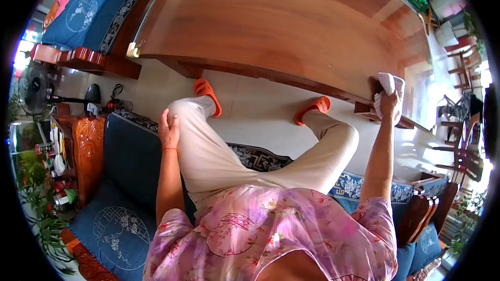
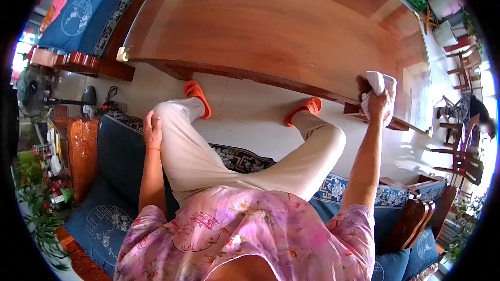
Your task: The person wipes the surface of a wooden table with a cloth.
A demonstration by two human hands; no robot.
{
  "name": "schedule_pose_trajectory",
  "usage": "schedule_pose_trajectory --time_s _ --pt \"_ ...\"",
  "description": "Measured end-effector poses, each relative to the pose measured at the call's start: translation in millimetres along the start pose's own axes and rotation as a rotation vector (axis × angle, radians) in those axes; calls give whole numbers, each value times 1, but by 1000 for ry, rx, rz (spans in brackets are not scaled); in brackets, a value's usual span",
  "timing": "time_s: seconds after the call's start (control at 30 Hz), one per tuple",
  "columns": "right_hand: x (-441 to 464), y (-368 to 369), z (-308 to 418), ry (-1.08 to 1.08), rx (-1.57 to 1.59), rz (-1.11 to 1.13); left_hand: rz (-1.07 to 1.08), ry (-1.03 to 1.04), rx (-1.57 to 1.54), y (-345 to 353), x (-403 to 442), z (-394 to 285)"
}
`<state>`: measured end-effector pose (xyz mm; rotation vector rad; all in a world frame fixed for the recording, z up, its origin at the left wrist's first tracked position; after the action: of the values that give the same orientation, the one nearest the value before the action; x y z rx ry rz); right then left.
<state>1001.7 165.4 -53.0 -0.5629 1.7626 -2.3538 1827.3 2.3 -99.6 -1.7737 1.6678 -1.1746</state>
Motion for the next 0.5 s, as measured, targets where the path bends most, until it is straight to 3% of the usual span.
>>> schedule_pose_trajectory --time_s 0.1,0.13,0.23,0.33,0.43,0.5 --pt "-40 11 72 -127 86 1 59 -348 -148 12 -25 76" --pt "-55 13 98 -201 131 7 33 -207 53 5 -26 78" --pt "-103 22 173 -279 138 102 172 -105 238 0 -38 81" --pt "-163 23 244 -545 248 38 243 144 430 -2 -50 69" --pt "-233 17 316 -641 256 72 461 254 368 -1 -46 72" --pt "-276 17 361 -731 262 138 499 341 367 -7 -32 90"
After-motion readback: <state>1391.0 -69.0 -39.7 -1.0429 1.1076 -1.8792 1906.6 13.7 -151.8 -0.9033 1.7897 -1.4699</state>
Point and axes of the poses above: each hand's wrist, its own x-axis towards the middle knuckle, its own y-axis out of the palm, z = x × y, the point moved 10 cm from there along x, towards the middle knuckle, and after that the axes turned 15 degrees about y, right-handed, at the moved point
